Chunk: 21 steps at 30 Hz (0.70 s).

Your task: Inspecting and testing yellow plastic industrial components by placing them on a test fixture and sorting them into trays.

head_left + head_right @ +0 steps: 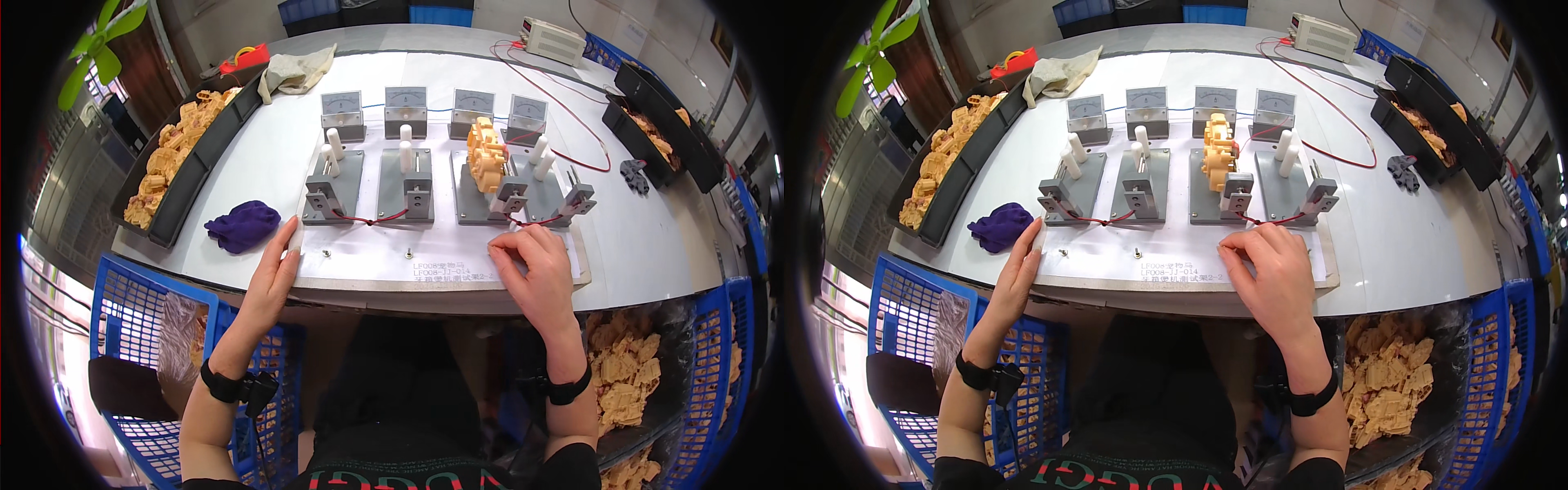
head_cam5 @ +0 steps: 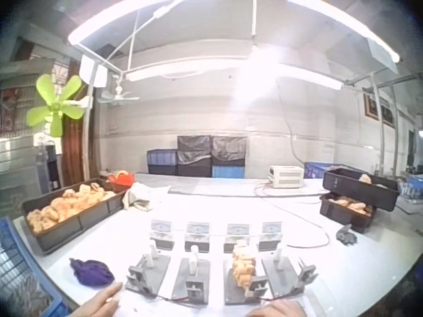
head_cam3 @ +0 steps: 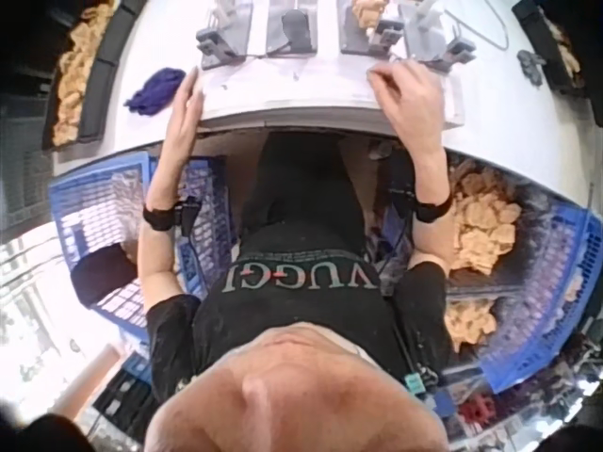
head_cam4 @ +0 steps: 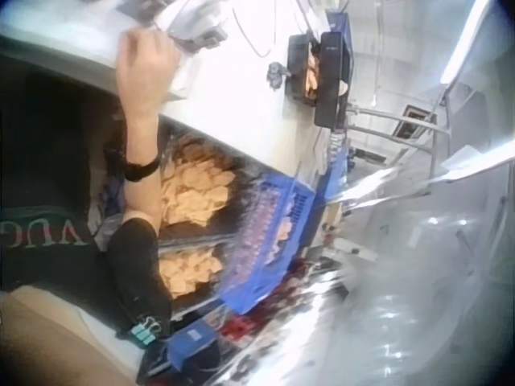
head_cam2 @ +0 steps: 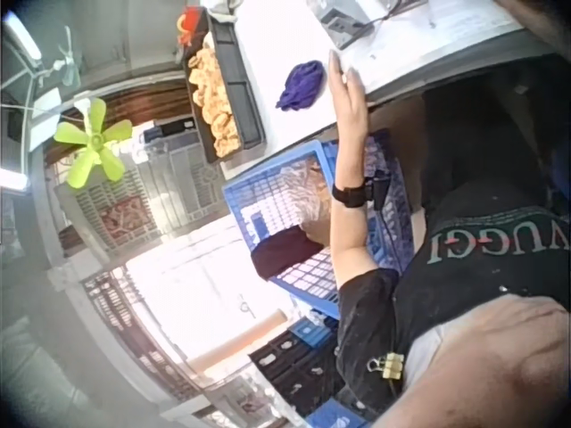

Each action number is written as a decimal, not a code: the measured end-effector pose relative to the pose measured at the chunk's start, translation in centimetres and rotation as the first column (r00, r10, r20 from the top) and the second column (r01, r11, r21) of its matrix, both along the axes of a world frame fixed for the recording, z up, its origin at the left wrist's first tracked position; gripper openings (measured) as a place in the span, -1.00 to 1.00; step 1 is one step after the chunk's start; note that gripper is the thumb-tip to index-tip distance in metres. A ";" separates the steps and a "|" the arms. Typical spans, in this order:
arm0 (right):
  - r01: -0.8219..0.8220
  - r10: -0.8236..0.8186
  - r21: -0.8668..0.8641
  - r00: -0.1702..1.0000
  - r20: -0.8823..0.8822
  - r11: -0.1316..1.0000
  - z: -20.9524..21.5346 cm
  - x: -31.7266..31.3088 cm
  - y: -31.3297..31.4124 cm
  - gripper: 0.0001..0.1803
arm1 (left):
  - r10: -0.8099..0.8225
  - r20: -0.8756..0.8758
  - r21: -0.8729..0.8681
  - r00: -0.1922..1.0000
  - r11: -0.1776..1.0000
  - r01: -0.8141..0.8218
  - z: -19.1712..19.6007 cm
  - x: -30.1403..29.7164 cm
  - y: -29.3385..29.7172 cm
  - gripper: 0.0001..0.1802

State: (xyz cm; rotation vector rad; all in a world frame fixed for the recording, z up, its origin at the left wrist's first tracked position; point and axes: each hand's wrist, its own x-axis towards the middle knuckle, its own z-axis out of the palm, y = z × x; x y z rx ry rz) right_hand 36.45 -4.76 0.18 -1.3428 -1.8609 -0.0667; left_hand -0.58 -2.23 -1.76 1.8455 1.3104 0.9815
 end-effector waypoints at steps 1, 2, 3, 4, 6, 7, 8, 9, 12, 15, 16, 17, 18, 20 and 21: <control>-0.007 0.007 -0.003 1.000 -0.004 1.000 -0.1 0.1 0.0 -0.93 | -0.004 -0.002 0.003 1.000 1.000 0.004 0.0 0.1 0.0 -0.44; -0.013 0.013 -0.006 1.000 -0.007 1.000 -0.1 0.2 0.0 -0.92 | -0.002 0.003 -0.002 1.000 1.000 0.002 -0.1 0.1 0.0 -0.44; -0.010 0.010 -0.004 1.000 -0.010 1.000 -0.1 0.2 -0.1 -0.92 | 0.001 0.008 -0.008 1.000 1.000 -0.001 -0.1 0.1 0.0 -0.44; -0.015 0.014 -0.010 1.000 -0.016 1.000 -0.1 0.1 -0.1 -0.92 | -0.002 0.005 -0.006 1.000 1.000 0.002 -0.1 0.0 0.1 -0.44; -0.018 0.018 -0.014 1.000 -0.024 1.000 -0.1 0.1 -0.1 -0.91 | -0.007 -0.007 0.000 1.000 1.000 0.007 -0.2 -0.1 0.1 -0.44; -0.025 0.024 -0.014 1.000 -0.019 1.000 -0.1 0.1 -0.1 -0.91 | -0.008 -0.009 0.000 1.000 1.000 0.008 -0.2 -0.2 0.0 -0.44; -0.032 0.031 -0.014 0.999 -0.013 0.999 -0.1 0.1 -0.1 -0.90 | -0.005 -0.007 0.001 1.000 1.000 0.005 -0.2 -0.2 0.0 -0.44; -0.028 0.028 -0.014 1.000 -0.014 1.000 -0.1 0.1 -0.1 -0.90 | -0.006 -0.004 0.002 1.000 1.000 0.006 -0.2 -0.2 0.0 -0.43; -0.026 0.025 -0.011 0.999 -0.021 1.000 -0.1 0.1 -0.2 -0.91 | -0.005 -0.002 -0.004 1.000 1.000 0.005 -0.1 0.0 0.0 -0.43; -0.022 0.022 -0.010 1.000 -0.007 1.000 -0.1 0.1 -0.2 -0.91 | -0.001 0.007 -0.005 1.000 1.000 0.001 -0.3 -0.2 0.1 -0.43; -0.023 0.023 0.000 1.000 -0.003 1.000 -0.1 0.1 -0.1 -0.91 | -0.003 0.005 -0.007 1.000 1.000 0.003 -0.3 -0.2 0.1 -0.43; -0.024 0.024 0.010 1.000 0.002 1.000 -0.1 0.2 -0.1 -0.91 | -0.003 0.010 -0.009 1.000 1.000 0.003 -0.3 -0.2 0.1 -0.43; -0.024 0.024 0.008 1.000 0.001 1.000 -0.2 0.2 -0.1 -0.91 | -0.002 0.015 -0.010 1.000 1.000 0.002 -0.3 -0.2 0.1 -0.43; -0.032 0.031 0.014 1.000 0.002 0.999 -0.3 0.1 0.0 -0.92 | 0.000 0.019 -0.013 1.000 1.000 0.000 -0.4 -0.2 0.1 -0.43; -0.031 0.031 0.012 1.000 0.002 0.999 -0.3 0.1 0.0 -0.92 | 0.001 0.025 -0.014 1.000 1.000 -0.001 -0.4 -0.2 0.1 -0.43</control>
